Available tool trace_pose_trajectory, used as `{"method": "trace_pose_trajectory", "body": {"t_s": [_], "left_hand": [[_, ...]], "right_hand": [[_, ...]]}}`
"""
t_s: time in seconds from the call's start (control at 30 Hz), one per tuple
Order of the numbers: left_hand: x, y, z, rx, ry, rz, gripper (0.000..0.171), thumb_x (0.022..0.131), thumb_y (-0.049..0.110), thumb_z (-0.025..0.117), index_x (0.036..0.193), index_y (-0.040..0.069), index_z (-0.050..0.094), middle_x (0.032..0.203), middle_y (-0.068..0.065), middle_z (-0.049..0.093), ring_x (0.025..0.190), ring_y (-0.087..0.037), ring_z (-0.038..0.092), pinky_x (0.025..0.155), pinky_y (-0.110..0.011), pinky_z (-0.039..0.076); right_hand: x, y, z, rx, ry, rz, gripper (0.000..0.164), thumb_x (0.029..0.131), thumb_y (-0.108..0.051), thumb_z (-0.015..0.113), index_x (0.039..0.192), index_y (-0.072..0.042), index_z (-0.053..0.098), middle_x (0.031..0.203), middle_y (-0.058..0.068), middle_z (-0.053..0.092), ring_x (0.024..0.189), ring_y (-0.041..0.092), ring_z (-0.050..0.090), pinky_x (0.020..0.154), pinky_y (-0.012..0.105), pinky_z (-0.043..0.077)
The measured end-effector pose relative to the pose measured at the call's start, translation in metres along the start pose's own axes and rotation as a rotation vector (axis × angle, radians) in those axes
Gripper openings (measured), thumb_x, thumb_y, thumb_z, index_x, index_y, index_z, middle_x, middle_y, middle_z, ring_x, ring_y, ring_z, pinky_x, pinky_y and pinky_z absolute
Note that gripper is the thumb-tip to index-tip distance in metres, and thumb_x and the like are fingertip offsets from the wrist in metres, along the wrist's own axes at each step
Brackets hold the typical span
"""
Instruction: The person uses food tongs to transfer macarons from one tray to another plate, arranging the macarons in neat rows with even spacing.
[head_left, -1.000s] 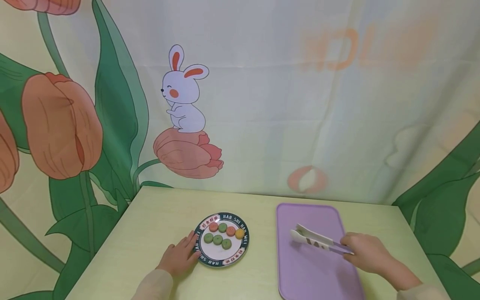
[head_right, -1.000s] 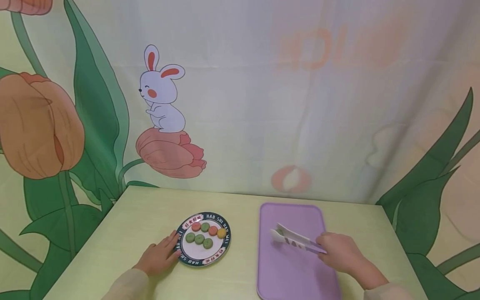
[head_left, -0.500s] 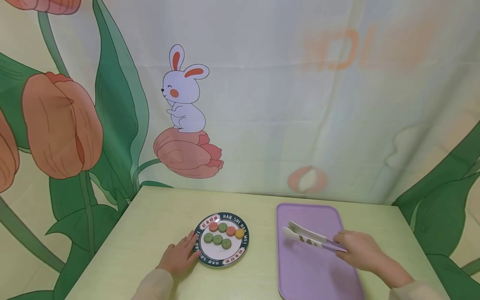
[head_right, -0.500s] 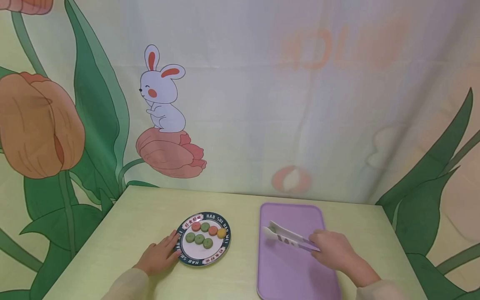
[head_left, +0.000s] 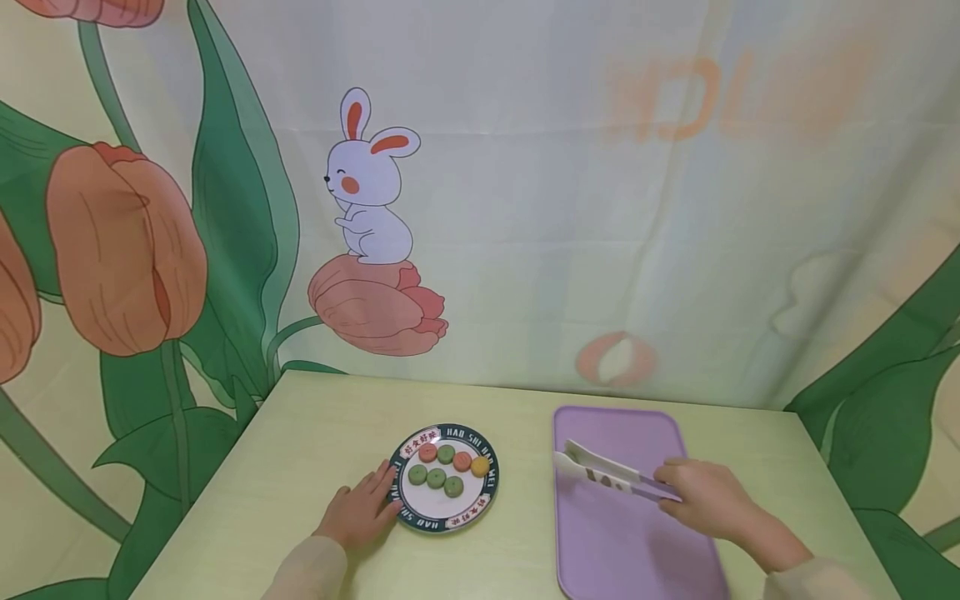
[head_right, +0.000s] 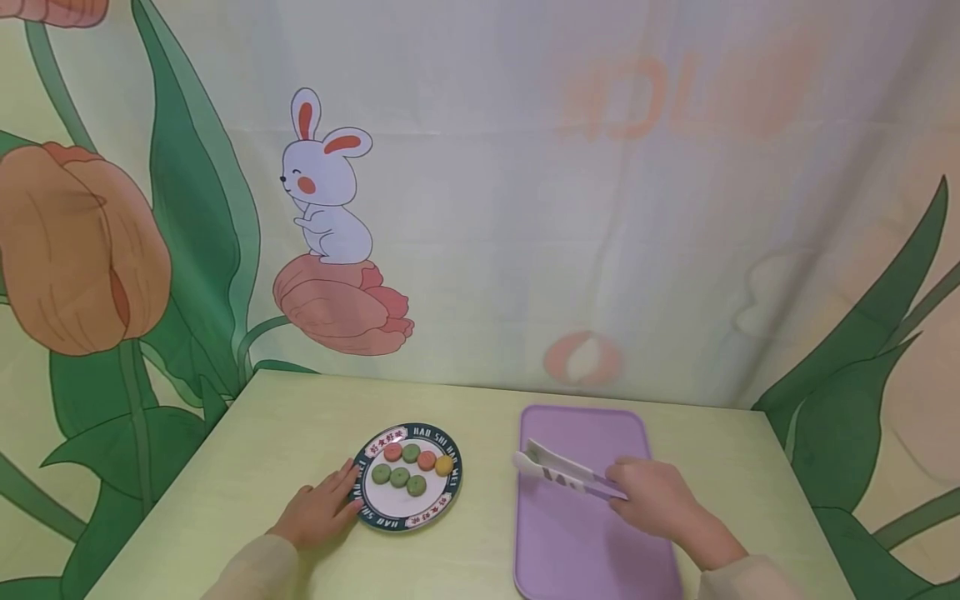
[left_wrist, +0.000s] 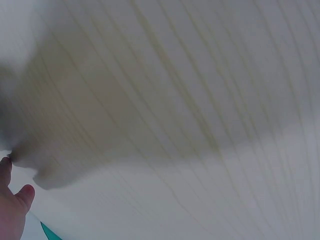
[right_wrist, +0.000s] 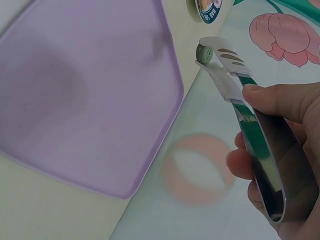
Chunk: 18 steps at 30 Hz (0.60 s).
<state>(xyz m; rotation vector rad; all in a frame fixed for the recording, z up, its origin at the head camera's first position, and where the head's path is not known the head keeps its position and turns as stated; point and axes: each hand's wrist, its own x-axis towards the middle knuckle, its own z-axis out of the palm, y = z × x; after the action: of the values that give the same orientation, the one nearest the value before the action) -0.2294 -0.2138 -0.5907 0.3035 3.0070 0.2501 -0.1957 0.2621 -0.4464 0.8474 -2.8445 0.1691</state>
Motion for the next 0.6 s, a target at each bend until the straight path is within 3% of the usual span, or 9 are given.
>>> {"method": "trace_pose_trajectory", "body": {"t_s": [0.6], "left_hand": [[0.002, -0.001, 0.002, 0.01, -0.006, 0.0, 0.062, 0.089, 0.052, 0.034, 0.138, 0.013, 0.031, 0.145, -0.005, 0.027, 0.128, -0.029, 0.034, 0.097, -0.057, 0.031]], "right_hand": [[0.013, -0.014, 0.005, 0.026, 0.038, -0.041, 0.014, 0.067, -0.018, 0.07, 0.071, -0.019, 0.057, 0.064, -0.015, 0.044, 0.052, -0.001, 0.036, 0.043, 0.019, 0.031]]}}
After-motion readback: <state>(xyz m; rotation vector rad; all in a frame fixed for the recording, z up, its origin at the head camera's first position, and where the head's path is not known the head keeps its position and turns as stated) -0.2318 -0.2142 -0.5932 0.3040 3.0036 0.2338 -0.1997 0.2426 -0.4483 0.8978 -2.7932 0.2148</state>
